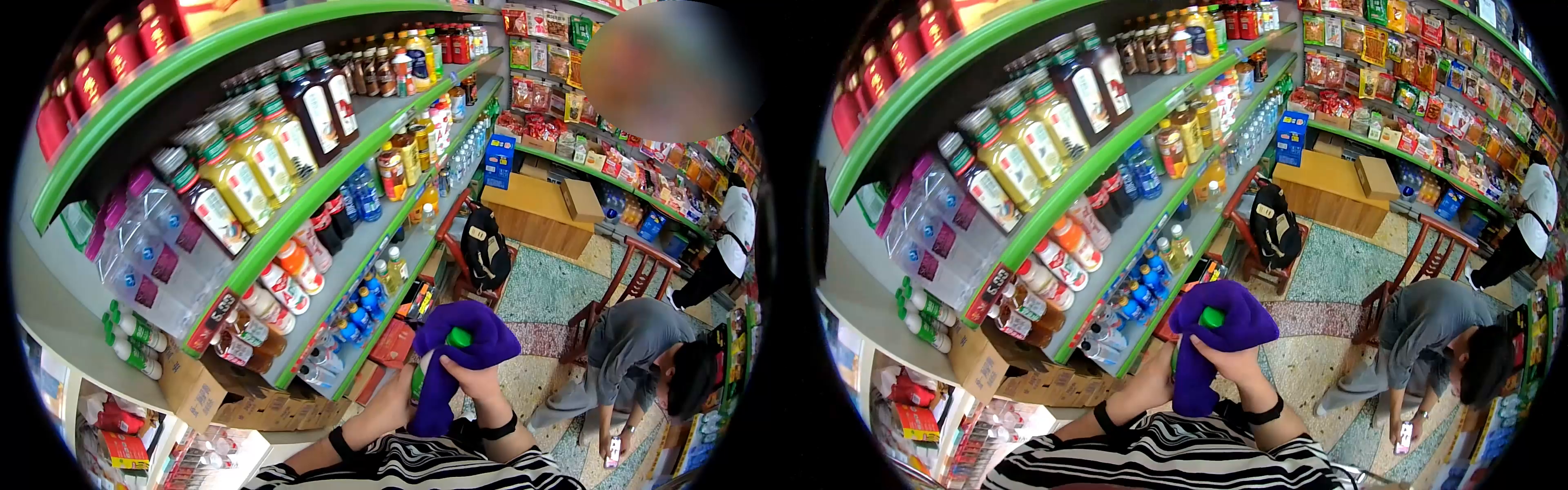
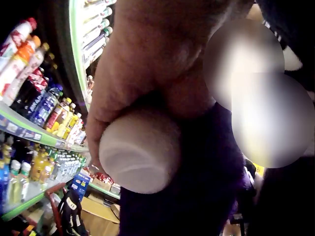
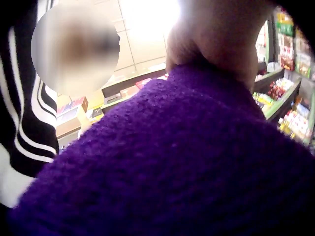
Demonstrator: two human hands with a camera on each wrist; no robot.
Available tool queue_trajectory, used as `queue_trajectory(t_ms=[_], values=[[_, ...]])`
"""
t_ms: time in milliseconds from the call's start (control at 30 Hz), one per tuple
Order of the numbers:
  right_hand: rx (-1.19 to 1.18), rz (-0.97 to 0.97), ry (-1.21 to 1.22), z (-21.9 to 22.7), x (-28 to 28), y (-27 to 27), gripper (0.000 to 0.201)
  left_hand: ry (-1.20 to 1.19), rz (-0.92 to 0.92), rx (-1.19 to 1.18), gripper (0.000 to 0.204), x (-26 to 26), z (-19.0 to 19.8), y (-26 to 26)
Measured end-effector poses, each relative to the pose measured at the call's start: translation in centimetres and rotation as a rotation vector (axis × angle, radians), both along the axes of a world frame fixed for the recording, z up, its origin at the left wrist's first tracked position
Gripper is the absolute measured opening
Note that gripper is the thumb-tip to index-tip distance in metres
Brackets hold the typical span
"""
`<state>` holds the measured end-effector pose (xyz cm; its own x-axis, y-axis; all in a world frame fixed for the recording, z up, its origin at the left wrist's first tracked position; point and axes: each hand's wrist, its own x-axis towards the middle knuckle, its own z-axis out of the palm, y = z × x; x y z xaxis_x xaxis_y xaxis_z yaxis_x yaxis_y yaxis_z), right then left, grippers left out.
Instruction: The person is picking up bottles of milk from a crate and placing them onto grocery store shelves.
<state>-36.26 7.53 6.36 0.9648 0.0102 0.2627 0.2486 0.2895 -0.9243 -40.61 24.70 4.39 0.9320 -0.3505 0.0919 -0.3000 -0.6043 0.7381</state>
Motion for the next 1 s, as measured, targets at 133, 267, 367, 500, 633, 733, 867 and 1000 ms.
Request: queue_trajectory(t_ms=[133,267,367,500,633,733,867,1000], values=[[-0.114,0.123,-0.199,-1.7,3.4,-8.8,0.055,0.541,-0.244,-0.059,0.072,3.9,2.4,-5.7],[0.281,0.383,-0.095,-5.7,5.1,-14.6,0.058,0.534,-0.597,-0.191,0.084,6.4,-0.6,-9.0],[0.371,0.279,0.065,-5.7,5.8,-16.3,0.059,0.452,-0.609,-0.217,0.086,7.8,-1.9,-11.7],[0.136,0.094,0.062,-3.4,6.3,-18.1,0.044,0.517,-0.422,-0.063,0.088,9.8,0.4,-14.8],[0.015,-0.234,0.063,-1.3,6.4,-18.2,0.033,0.405,-0.281,0.06,0.091,11.2,2.0,-17.6],[-0.034,-0.374,0.053,-1.7,7.1,-19.0,0.033,0.116,-0.25,0.134,0.072,12.2,-1.2,-18.9],[-0.083,-0.488,0.072,-1.5,8.0,-20.5,0.039,0.036,-0.279,0.038,0.056,14.3,-1.0,-20.9],[0.118,0.121,-0.168,-1.7,11.1,-26.5,0.058,0.33,-0.567,-0.107,0.067,17.9,-2.7,-21.0]])
